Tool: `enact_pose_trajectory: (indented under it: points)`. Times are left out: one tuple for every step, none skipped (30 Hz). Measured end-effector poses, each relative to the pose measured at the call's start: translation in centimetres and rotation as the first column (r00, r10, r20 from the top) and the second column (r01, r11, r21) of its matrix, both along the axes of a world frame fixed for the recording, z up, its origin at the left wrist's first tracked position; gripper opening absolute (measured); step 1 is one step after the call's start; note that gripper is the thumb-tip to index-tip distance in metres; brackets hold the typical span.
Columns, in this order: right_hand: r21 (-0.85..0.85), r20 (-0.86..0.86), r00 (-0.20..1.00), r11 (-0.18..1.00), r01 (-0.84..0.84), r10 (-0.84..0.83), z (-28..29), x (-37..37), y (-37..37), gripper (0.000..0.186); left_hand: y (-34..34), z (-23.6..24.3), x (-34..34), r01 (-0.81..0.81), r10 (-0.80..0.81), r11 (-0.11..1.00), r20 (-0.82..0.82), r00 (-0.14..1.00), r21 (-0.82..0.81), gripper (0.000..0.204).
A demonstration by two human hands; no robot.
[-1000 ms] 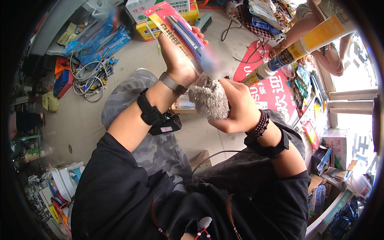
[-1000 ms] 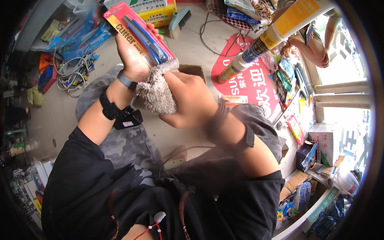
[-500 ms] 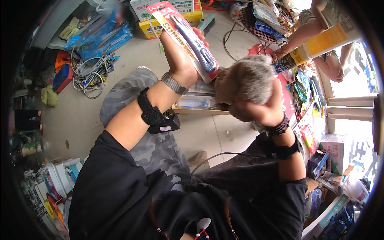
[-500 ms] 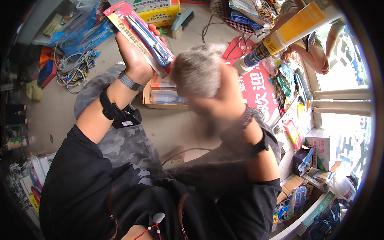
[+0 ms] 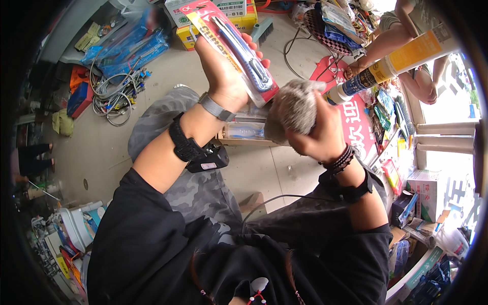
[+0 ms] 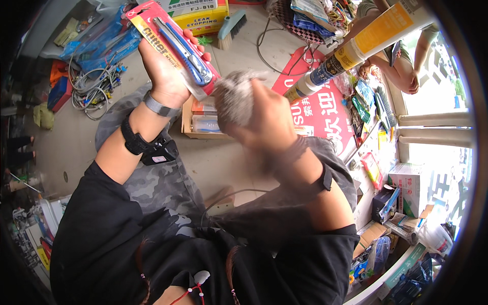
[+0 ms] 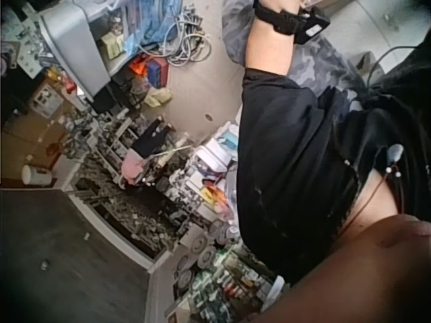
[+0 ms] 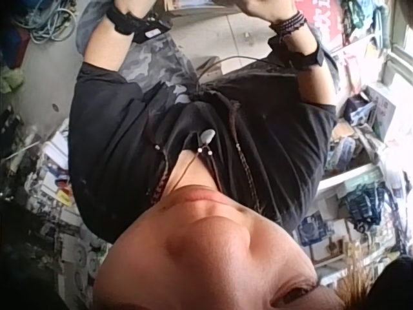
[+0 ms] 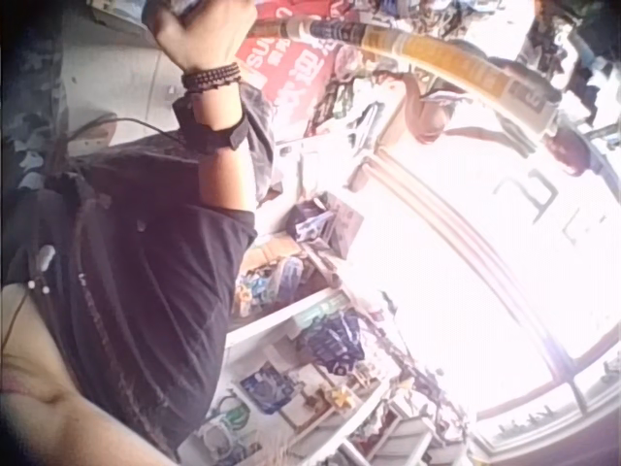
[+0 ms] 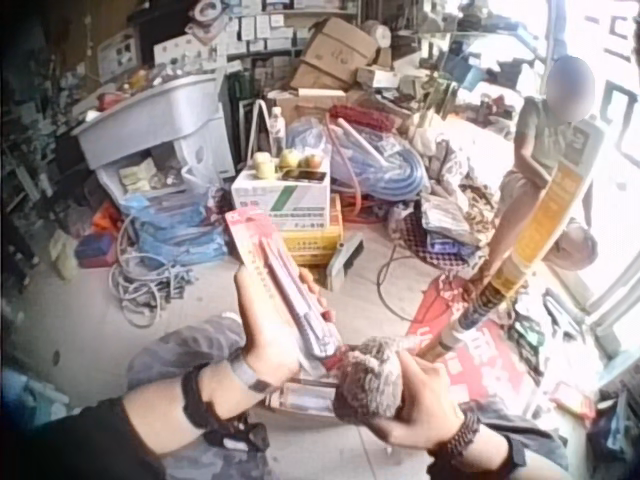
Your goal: The person sits on the floor and wipes the packaging of several small items, including utility knives and pliers, using a cloth. They handle each item individually, wiping the plastic and cardboard packaging before placing them back into a cardboard box.
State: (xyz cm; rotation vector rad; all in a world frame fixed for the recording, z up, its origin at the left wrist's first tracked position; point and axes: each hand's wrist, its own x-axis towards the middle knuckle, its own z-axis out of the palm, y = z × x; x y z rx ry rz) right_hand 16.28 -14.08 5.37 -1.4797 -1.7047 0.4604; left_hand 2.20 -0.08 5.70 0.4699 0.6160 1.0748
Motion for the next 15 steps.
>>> enact_pose_trajectory:
  points:
    - [0.031,-0.088,0.996,0.999,0.037,-0.034,-0.2,0.4,0.2,0.049,0.1,-0.1,-0.3,0.017,-0.017,1.000,0.012,1.000,0.013,0.058]
    - [0.073,-0.202,0.979,0.996,0.053,-0.037,0.1,0.6,0.3,0.046,0.1,-0.1,-0.4,0.010,-0.009,1.000,-0.019,1.000,0.018,0.058]
    - [0.003,-0.282,0.957,0.998,0.065,-0.061,0.5,0.7,0.0,0.049,-0.1,-0.2,-0.4,0.001,0.000,1.000,-0.045,0.999,0.018,0.058]
    - [-0.068,-0.359,0.929,0.995,0.070,-0.090,0.9,0.6,-0.4,0.053,-0.2,-0.4,-0.4,-0.009,0.010,1.000,-0.071,0.997,0.018,0.058]
    - [-0.048,-0.359,0.928,0.995,0.088,-0.100,1.5,0.1,-0.5,0.051,-0.3,-1.0,-0.3,0.003,0.009,0.995,-0.116,0.993,0.102,0.058]
    - [0.070,-0.255,0.966,0.996,0.063,-0.043,1.2,0.2,-0.3,0.052,-0.8,-0.9,0.1,0.024,-0.006,0.993,-0.157,0.988,0.115,0.059]
    - [0.183,-0.141,0.990,0.983,0.023,0.003,0.7,0.4,0.1,0.052,-1.2,-1.3,0.4,0.067,-0.046,0.988,-0.146,0.988,0.141,0.059]
    - [0.288,-0.021,0.999,0.957,-0.032,0.039,0.5,0.5,0.2,0.053,-1.6,-1.7,0.7,0.109,-0.086,0.980,-0.136,0.987,0.167,0.060]
    - [0.336,0.037,0.995,0.937,-0.097,0.090,1.5,-0.4,0.5,0.054,-2.1,-1.7,1.6,0.060,-0.014,0.961,-0.170,0.985,0.269,0.061]
    - [0.261,0.074,0.994,0.961,-0.095,0.078,1.4,-0.8,0.5,0.053,-2.5,-2.0,1.9,0.075,-0.016,0.954,-0.199,0.980,0.292,0.061]
    - [0.234,0.143,0.985,0.964,-0.127,0.095,1.2,-0.7,0.6,0.051,-2.5,-2.2,2.1,0.099,-0.039,0.958,-0.217,0.975,0.271,0.064]
    - [0.206,0.210,0.971,0.966,-0.156,0.112,1.1,-0.6,0.7,0.050,-2.5,-2.3,2.1,0.123,-0.062,0.960,-0.236,0.970,0.251,0.067]
    - [0.245,0.280,0.951,0.948,-0.205,0.133,1.3,-0.7,1.0,0.044,-2.2,-2.3,1.9,0.156,-0.098,0.965,-0.261,0.961,0.213,0.067]
    - [0.242,0.332,0.931,0.939,-0.243,0.155,1.2,-0.6,0.9,0.042,-2.2,-2.2,2.1,0.121,-0.083,0.983,-0.260,0.962,0.136,0.067]
    - [0.240,0.382,0.907,0.929,-0.284,0.179,1.2,-0.5,0.9,0.040,-2.2,-2.1,2.0,0.118,-0.057,0.977,-0.314,0.948,0.178,0.068]
